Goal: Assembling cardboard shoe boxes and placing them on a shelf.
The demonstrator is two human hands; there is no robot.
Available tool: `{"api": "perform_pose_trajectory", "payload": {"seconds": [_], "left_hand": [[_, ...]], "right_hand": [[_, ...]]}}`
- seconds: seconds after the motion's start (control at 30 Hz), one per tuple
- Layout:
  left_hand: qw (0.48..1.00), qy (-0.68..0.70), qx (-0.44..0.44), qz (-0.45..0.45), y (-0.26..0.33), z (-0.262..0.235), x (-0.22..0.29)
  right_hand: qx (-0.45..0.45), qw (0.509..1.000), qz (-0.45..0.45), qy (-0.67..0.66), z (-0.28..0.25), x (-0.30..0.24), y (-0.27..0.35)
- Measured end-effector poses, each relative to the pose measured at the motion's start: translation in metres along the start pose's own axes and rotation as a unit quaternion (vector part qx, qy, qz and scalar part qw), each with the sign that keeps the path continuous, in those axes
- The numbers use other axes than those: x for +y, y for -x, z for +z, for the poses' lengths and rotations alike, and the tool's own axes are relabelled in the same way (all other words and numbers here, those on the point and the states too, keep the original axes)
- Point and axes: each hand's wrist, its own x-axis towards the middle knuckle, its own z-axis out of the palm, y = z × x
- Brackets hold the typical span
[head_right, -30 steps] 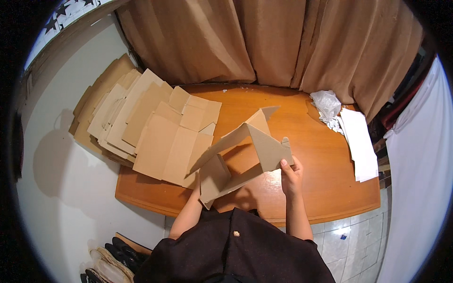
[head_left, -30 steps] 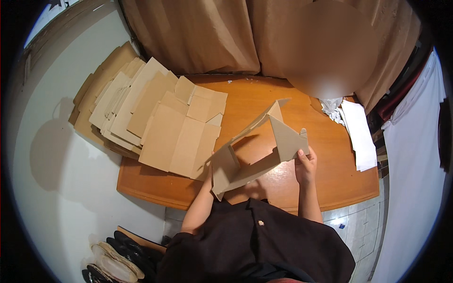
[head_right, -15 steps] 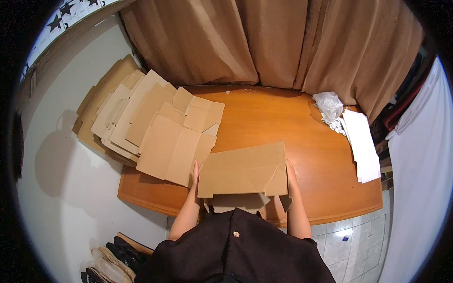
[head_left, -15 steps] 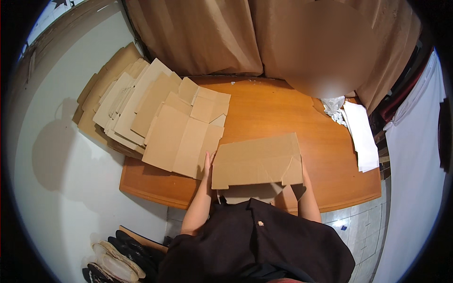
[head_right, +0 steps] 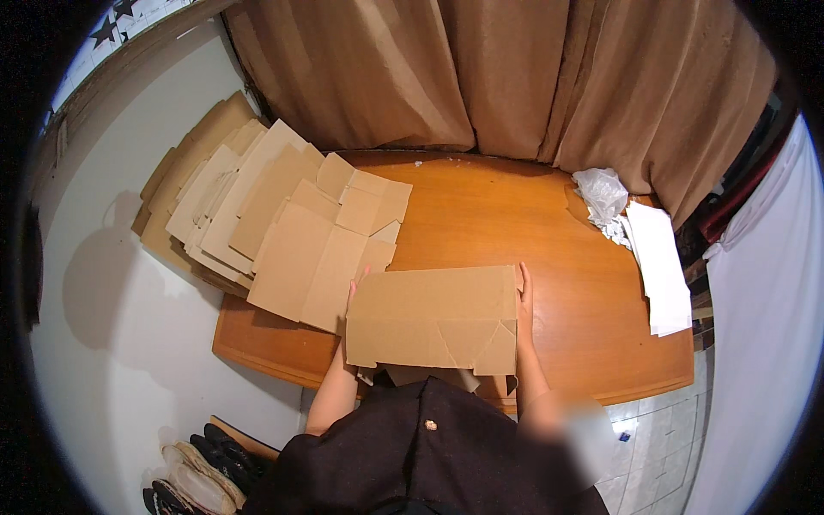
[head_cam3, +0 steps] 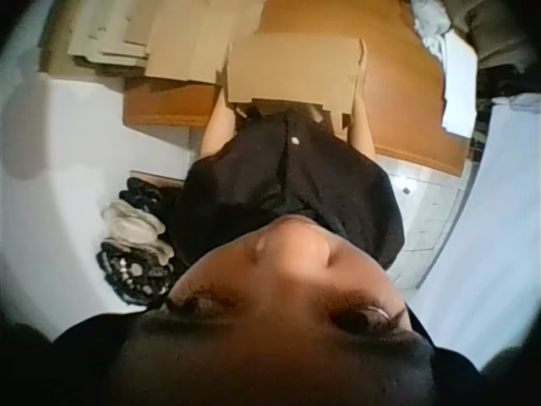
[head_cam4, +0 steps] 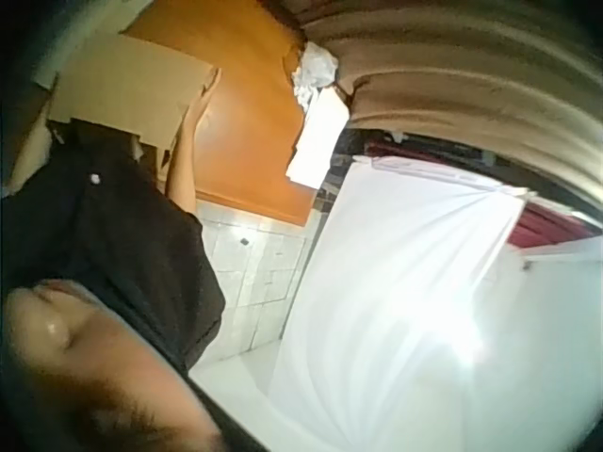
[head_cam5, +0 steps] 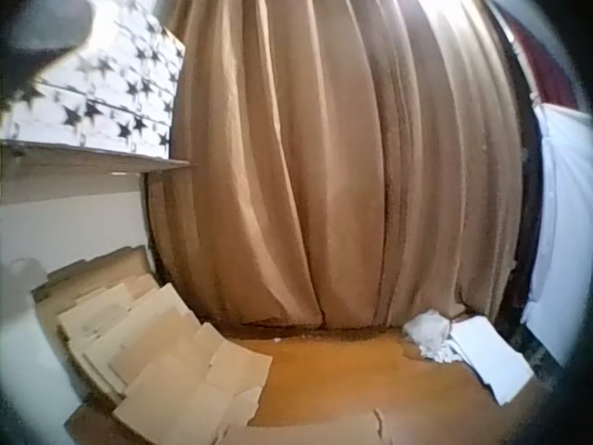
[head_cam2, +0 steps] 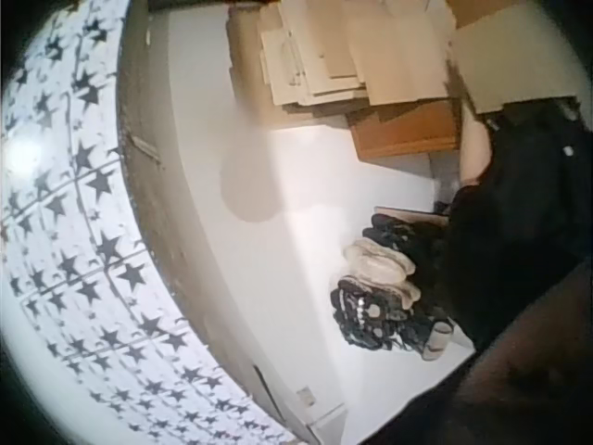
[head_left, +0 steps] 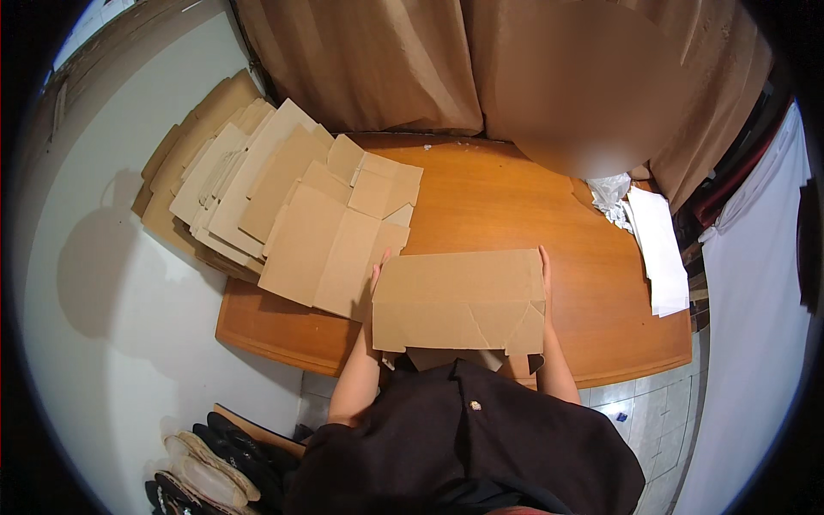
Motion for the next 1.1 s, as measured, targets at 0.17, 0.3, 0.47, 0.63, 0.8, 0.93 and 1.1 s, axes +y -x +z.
{"api": "perform_pose_trajectory", "payload": {"seconds": [0.17,0.3,0.47,0.63,0.8,0.93,1.1], "left_hand": [[0.999,-0.006,0.004,-0.043,-0.013,-0.013,-0.009],[0.997,0.017,0.040,-0.070,-0.013,-0.017,-0.003],[0.997,-0.065,0.043,0.005,-0.056,-0.054,-0.017],[0.994,-0.081,0.066,0.020,-0.092,-0.096,-0.032],[0.968,-0.205,0.144,-0.021,-0.092,-0.083,-0.032],[0.970,-0.147,0.180,-0.070,-0.101,-0.077,-0.040],[0.961,-0.067,0.234,-0.130,-0.111,-0.081,-0.049]], "right_hand": [[-0.047,0.988,0.043,-0.142,-0.024,0.052,-0.037],[-0.027,0.999,0.004,-0.023,-0.013,0.045,-0.030],[0.044,0.997,-0.031,0.060,-0.025,0.076,-0.066],[0.033,0.990,-0.097,0.098,-0.022,0.080,-0.075],[0.057,0.989,0.009,0.137,-0.032,0.083,-0.075],[0.044,0.975,0.085,0.201,-0.054,0.136,-0.091],[-0.024,0.995,0.061,-0.078,-0.076,0.193,-0.093]]}}
